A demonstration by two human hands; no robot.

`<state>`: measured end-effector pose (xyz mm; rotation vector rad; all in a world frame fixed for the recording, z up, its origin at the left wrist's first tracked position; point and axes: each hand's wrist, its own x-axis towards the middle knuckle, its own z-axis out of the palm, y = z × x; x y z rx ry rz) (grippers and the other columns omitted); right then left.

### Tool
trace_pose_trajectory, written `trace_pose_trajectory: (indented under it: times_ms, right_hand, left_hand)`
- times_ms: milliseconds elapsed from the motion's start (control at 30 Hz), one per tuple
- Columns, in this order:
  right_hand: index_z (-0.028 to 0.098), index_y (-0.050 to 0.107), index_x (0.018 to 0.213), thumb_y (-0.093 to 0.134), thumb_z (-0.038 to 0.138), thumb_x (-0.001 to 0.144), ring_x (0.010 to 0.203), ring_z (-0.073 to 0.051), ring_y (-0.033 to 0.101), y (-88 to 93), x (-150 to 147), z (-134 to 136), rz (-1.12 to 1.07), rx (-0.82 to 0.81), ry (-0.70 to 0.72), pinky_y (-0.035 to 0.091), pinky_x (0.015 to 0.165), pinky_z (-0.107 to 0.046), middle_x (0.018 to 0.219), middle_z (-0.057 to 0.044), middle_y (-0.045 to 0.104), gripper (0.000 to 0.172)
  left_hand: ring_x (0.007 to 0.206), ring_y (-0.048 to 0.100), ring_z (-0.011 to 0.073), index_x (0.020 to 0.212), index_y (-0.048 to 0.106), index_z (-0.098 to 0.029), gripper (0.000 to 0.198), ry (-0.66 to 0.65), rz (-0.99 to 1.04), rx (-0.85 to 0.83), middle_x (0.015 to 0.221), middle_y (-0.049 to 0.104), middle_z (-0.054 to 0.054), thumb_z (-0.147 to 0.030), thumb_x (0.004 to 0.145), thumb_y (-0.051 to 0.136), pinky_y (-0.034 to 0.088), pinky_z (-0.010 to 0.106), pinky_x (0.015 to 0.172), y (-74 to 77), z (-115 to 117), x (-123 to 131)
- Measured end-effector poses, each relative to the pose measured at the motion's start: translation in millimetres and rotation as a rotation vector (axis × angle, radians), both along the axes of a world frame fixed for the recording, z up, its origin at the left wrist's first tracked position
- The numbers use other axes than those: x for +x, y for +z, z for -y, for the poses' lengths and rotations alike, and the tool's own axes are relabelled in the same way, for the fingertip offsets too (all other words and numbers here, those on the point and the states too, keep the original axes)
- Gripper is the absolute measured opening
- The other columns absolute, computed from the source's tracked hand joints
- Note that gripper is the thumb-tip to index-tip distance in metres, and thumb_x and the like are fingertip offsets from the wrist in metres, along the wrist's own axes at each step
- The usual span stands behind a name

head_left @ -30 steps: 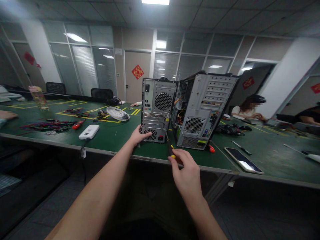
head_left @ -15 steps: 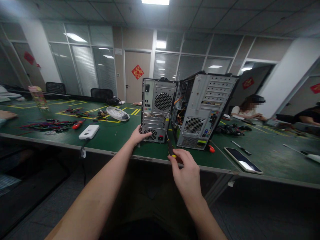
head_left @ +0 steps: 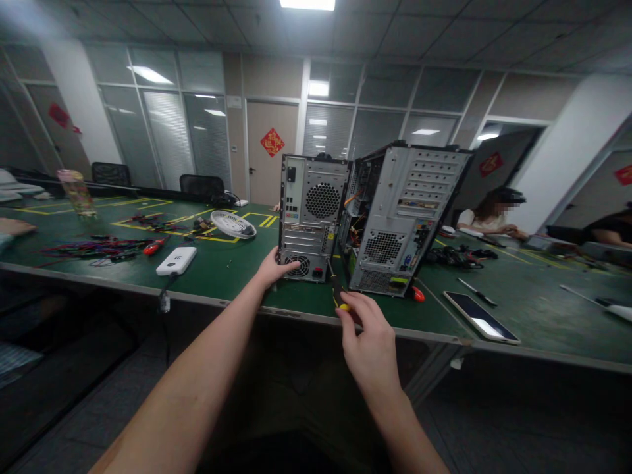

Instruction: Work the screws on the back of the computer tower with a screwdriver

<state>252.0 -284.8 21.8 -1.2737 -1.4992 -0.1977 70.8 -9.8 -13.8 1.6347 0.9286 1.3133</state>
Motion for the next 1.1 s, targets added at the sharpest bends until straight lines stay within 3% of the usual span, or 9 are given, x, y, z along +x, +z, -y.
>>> trace_pose_trajectory:
  times_ms: [133,433,667,900,1100]
  right_hand:
    - [0.020,0.077,0.119,0.065,0.024,0.102,0.101,-0.027,0.078,0.0,-1.2,-1.4,-0.052,0.012,0.013,0.069,0.089,-0.042,0.116,-0.013,0.078,0.021]
    - [0.023,0.079,0.121,0.059,0.020,0.103,0.118,-0.029,0.075,1.7,0.3,0.3,0.031,0.022,-0.027,0.064,0.104,-0.048,0.127,-0.013,0.077,0.028]
    - [0.018,0.077,0.116,0.069,0.028,0.100,0.087,-0.025,0.078,0.2,-1.4,-0.8,-0.044,-0.023,-0.003,0.068,0.083,-0.041,0.107,-0.011,0.080,0.020]
    - [0.021,0.078,0.125,0.060,0.020,0.103,0.112,-0.028,0.076,1.6,-0.4,-0.5,0.030,0.040,-0.018,0.064,0.101,-0.045,0.122,-0.013,0.077,0.028]
    - [0.023,0.078,0.121,0.064,0.026,0.103,0.104,-0.028,0.077,1.1,-1.0,-0.8,0.009,0.024,-0.023,0.066,0.095,-0.045,0.116,-0.012,0.078,0.023]
  left_hand:
    - [0.126,0.072,0.0325,0.137,0.065,-0.021,0.087,0.001,-0.003,0.003,0.136,0.076,0.015,-0.051,0.064,0.101,0.052,0.048,0.115,-1.1,-1.3,-0.6]
    - [0.126,0.072,0.0334,0.138,0.065,-0.021,0.087,0.008,-0.004,-0.014,0.136,0.076,0.015,-0.050,0.064,0.101,0.052,0.049,0.115,2.4,2.2,-0.7]
    - [0.125,0.073,0.0334,0.137,0.065,-0.021,0.087,0.017,-0.012,-0.007,0.134,0.077,0.015,-0.050,0.063,0.101,0.052,0.049,0.115,2.7,3.7,0.4]
    - [0.124,0.073,0.0323,0.137,0.065,-0.020,0.086,0.004,0.005,-0.003,0.134,0.077,0.015,-0.049,0.064,0.101,0.053,0.048,0.114,1.3,1.7,0.4]
    - [0.125,0.073,0.0333,0.138,0.066,-0.021,0.088,0.011,0.002,-0.003,0.134,0.077,0.015,-0.051,0.063,0.101,0.053,0.049,0.115,0.0,-0.1,-0.1]
